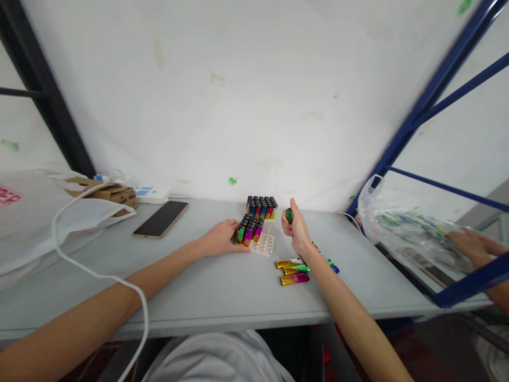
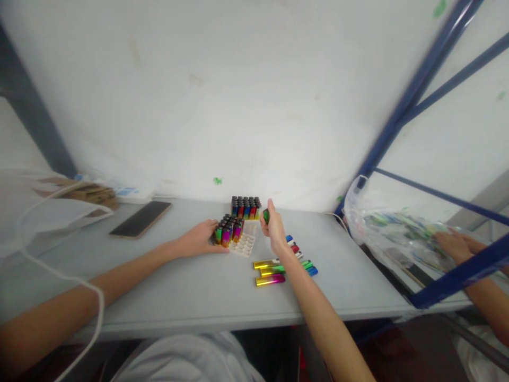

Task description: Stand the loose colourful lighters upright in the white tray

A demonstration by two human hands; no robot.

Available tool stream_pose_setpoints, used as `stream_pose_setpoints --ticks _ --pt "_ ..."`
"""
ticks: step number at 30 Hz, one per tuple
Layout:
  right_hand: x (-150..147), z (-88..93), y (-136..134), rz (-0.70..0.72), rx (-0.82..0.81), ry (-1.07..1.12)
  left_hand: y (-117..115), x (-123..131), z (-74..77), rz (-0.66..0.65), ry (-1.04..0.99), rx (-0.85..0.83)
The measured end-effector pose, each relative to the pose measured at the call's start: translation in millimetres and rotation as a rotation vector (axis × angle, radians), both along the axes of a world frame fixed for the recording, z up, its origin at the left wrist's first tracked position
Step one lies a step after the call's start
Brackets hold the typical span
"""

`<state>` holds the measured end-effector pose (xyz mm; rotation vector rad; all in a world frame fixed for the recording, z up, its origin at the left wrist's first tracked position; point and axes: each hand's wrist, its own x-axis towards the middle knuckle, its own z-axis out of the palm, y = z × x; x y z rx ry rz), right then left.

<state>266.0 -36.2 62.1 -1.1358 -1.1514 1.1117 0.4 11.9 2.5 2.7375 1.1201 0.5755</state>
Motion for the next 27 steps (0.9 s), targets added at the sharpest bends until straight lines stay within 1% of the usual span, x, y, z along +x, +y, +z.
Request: stream_pose_setpoints --ticks 4,6,10,15,18,23,27 --pt "-9 -11.8 0 -0.070 -0.097 -0.005 0 1 0.1 -0.007 -0.001 0.002" --pt "-13 -16.4 -1 -0.086 -0.118 -0.036 0 1 0.3 0.000 0.017 0.004" --pt "-21 -22.7 -4 -0.064 -0.112 -0.085 0 2 0.7 0.010 0.058 0.004" --pt "-23 -24.7 -6 -0.017 -0.141 -0.062 -1 2 2.0 0.008 0.037 -0.005" --pt "-21 -26.1 -6 0.001 -0.117 -0.094 -1 1 2.4 0.004 0.022 -0.014" --pt "-22 -30.2 -5 -0.024 -0.040 -0.201 -1 1 1.7 0.011 0.002 -0.015" --pt "-21 -30.4 -5 -0.001 -0.011 -0.207 0 0 1.3 -0.001 -0.009 -0.009"
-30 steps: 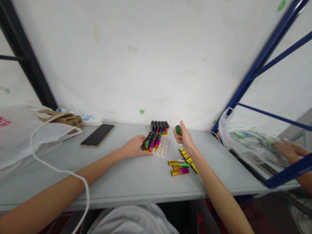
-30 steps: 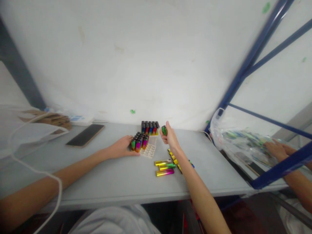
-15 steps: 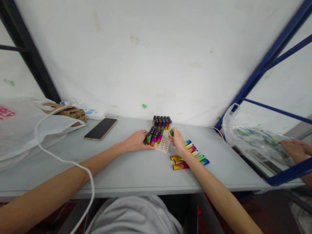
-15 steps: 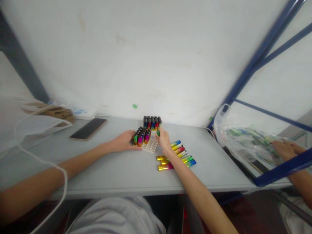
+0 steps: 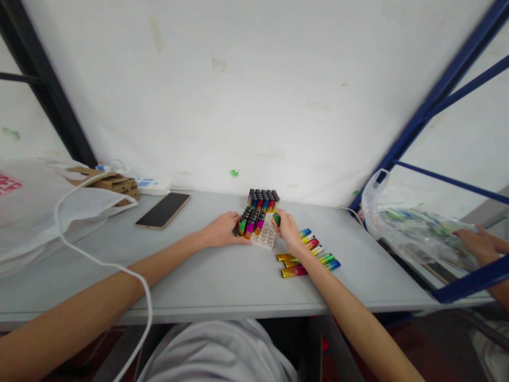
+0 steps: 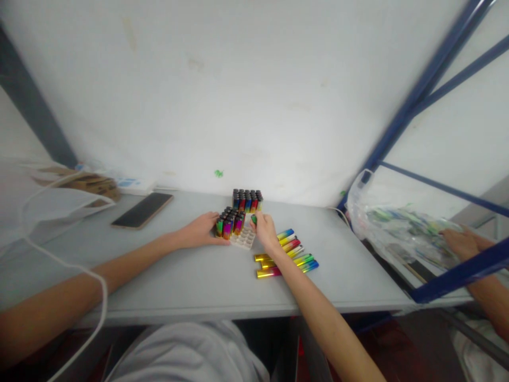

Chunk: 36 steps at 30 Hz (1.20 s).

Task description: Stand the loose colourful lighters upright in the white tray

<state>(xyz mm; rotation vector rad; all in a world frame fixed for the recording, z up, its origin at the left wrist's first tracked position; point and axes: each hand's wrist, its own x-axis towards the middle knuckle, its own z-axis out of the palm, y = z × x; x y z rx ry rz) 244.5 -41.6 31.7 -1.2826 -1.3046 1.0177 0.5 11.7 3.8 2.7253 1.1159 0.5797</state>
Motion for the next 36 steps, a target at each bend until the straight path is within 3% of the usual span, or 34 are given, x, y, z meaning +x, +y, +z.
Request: stream_pose_setpoints --ticks 3,6,15,26,36 --pt "2 1.5 -1 0.075 0.019 0.027 0 0 -0.2 0.001 0.013 0.005" --pt "5 2.4 -3 0.119 0.141 0.007 0 1 -0.3 0.005 0.023 0.005" --pt "12 1.8 -7 0.068 0.510 -0.367 -2 1 1.3 -0.013 -0.006 -0.023" --pt "8 4.8 -14 0.183 0.457 -0.465 -4 1 2.0 0.008 0.015 -0.023" --pt "11 8.7 -12 0.167 0.479 -0.516 -4 1 2.4 0.005 -0.008 -0.025"
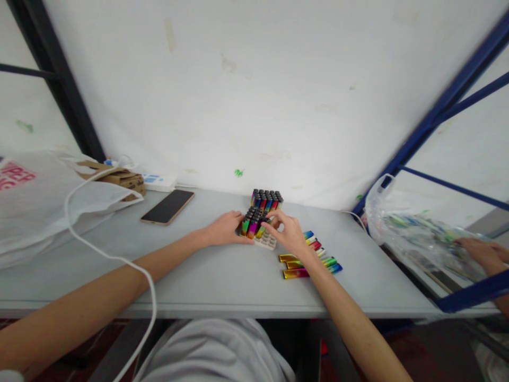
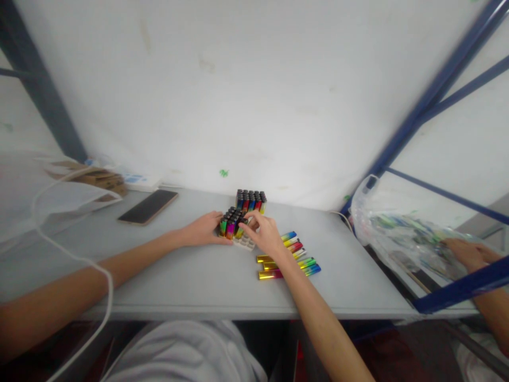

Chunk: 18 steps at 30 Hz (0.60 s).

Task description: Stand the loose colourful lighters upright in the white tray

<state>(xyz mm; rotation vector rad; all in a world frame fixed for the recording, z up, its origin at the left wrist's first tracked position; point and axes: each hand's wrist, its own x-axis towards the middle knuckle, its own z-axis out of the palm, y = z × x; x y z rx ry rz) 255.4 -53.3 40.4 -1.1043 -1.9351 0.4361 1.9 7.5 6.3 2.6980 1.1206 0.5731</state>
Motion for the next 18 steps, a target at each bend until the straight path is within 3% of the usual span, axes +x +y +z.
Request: stream_pose_setpoints --ticks 5,10,14,16,18 --pt "-3 -0.3 1 0.002 0.077 -0.010 -1 1 1.5 0.003 0.014 0.000" --pt "22 19.7 -13 -0.072 0.109 -0.036 -1 2 3.0 0.000 0.041 0.014" --pt "66 31.2 -44 -0.229 0.060 -0.190 0 2 3.4 -0.008 0.059 0.008" --pt "86 28.0 -66 -0.308 0.090 -0.305 1 1 2.5 0.002 0.070 0.018" --pt "99 17.5 -89 -0.290 0.073 -0.384 2 1 1.0 0.012 0.070 0.039"
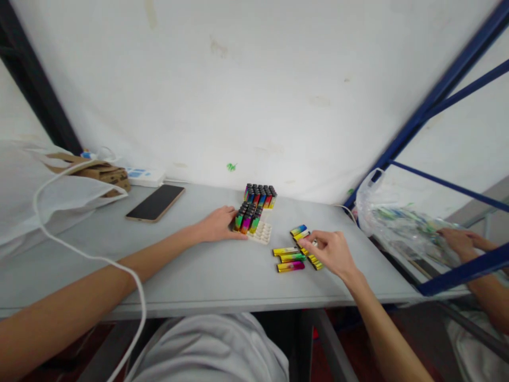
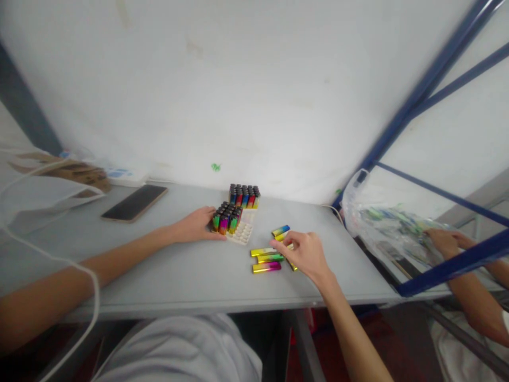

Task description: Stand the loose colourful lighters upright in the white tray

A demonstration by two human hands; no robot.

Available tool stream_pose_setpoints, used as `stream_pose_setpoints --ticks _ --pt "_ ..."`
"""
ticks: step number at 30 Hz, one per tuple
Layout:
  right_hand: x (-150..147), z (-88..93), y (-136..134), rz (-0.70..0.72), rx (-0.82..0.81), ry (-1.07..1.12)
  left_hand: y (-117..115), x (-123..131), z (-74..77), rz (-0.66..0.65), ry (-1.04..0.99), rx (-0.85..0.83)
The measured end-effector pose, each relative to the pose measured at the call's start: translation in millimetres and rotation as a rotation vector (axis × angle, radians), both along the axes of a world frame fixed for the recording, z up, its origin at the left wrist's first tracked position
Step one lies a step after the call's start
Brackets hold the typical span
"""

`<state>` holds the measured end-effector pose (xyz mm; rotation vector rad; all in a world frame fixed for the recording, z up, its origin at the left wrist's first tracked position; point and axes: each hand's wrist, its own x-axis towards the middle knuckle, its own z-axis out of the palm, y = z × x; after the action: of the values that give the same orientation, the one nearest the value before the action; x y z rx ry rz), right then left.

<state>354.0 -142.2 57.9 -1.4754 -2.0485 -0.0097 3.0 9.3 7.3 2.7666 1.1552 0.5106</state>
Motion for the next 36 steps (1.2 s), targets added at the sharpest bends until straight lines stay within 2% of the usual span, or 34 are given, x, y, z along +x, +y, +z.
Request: stream_pose_setpoints --ticks 4,6,8,11,17,21,24,27,30,33,36 --pt "4 -33.8 -34 0.212 0.039 -0.064 3 -1 -2.6 0.002 -0.017 0.008" --pt "2 -47.9 -39 0.234 0.087 -0.101 4 -2 -3.0 -0.004 -0.019 0.000" --pt "-1 -54.5 -38 0.211 0.109 -0.121 4 -2 -2.9 -0.009 -0.029 -0.007" --pt "-4 -49.4 -29 0.198 0.086 -0.073 4 -2 -2.9 -0.009 -0.035 -0.008" --pt "-11 -11.2 -2 0.177 -0.130 0.329 4 -2 -5.1 -0.012 -0.053 -0.004" --pt "-24 15.6 38 0.187 -0.061 0.700 5 -3 -6.7 -0.019 -0.069 -0.005" --pt "-44 28.4 74 0.289 -0.054 0.998 5 -4 -6.7 -0.018 -0.063 -0.011" --pt "-67 26.6 101 0.413 -0.191 1.195 5 -4 -5.8 -0.010 -0.054 -0.021" --pt "-84 11.6 110 0.467 -0.301 1.205 3 -3 -4.7 -0.001 -0.045 -0.021" --pt "-91 -3.6 107 0.446 -0.362 1.166 2 -2 -3.9 -0.005 -0.056 -0.020" --pt "-92 -9.4 103 0.342 -0.444 1.174 2 -2 -3.6 -0.007 -0.066 -0.032"
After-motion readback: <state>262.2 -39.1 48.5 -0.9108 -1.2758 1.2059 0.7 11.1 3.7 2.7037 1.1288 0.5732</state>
